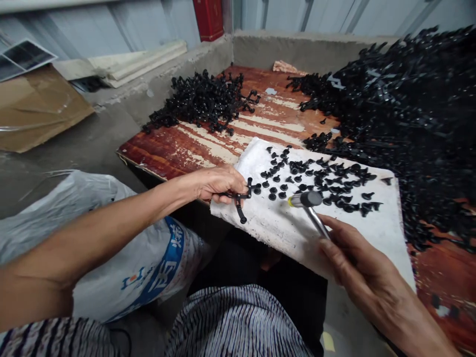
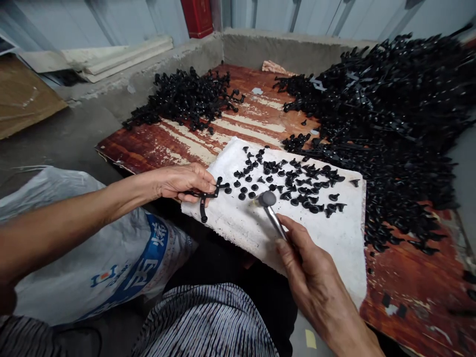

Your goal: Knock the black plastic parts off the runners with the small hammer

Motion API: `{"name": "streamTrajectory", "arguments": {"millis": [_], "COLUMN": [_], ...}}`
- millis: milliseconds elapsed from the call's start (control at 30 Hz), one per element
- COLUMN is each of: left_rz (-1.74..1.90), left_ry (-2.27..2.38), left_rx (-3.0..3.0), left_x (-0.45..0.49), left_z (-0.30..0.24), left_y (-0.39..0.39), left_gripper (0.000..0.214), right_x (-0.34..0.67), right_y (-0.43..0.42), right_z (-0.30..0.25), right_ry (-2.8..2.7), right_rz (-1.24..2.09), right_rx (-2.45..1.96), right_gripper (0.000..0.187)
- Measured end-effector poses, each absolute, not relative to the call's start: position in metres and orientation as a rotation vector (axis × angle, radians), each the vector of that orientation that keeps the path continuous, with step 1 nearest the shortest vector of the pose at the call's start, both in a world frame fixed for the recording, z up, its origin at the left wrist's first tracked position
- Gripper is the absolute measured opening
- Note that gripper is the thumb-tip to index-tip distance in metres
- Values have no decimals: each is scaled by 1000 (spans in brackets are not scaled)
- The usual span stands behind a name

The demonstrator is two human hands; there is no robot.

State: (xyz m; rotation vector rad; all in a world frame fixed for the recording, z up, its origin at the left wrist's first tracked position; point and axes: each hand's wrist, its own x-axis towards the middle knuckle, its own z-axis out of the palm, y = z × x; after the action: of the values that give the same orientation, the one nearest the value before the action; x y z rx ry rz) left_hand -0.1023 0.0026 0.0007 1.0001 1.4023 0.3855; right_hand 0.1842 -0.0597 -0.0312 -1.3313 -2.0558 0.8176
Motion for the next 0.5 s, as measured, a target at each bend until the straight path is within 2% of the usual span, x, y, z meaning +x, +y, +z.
{"name": "streamTrajectory", "arguments": {"millis": [100, 233, 367, 500], "left_rz": [339, 342, 334, 316], "left_ry": [1414, 1410, 1416, 1429], "left_rx": [1027, 1046, 1036, 1034], "left_x": [-103, -103, -102, -102], "left_z": [5, 4, 3, 5], "left_y": [4, 6, 7, 7], "left_gripper": [16, 13, 14, 17], "right_x": [179, 163, 147, 144], "right_y": [-60, -52, -42, -34], "right_z": [-25, -13, -14, -21], "right_ry": [-2215, -2281, -2335, -2438], "right_rz": [569, 417, 379, 356], "right_rx": [-1200, -1034, -955, -1017], "right_gripper": [39, 46, 55, 53]}}
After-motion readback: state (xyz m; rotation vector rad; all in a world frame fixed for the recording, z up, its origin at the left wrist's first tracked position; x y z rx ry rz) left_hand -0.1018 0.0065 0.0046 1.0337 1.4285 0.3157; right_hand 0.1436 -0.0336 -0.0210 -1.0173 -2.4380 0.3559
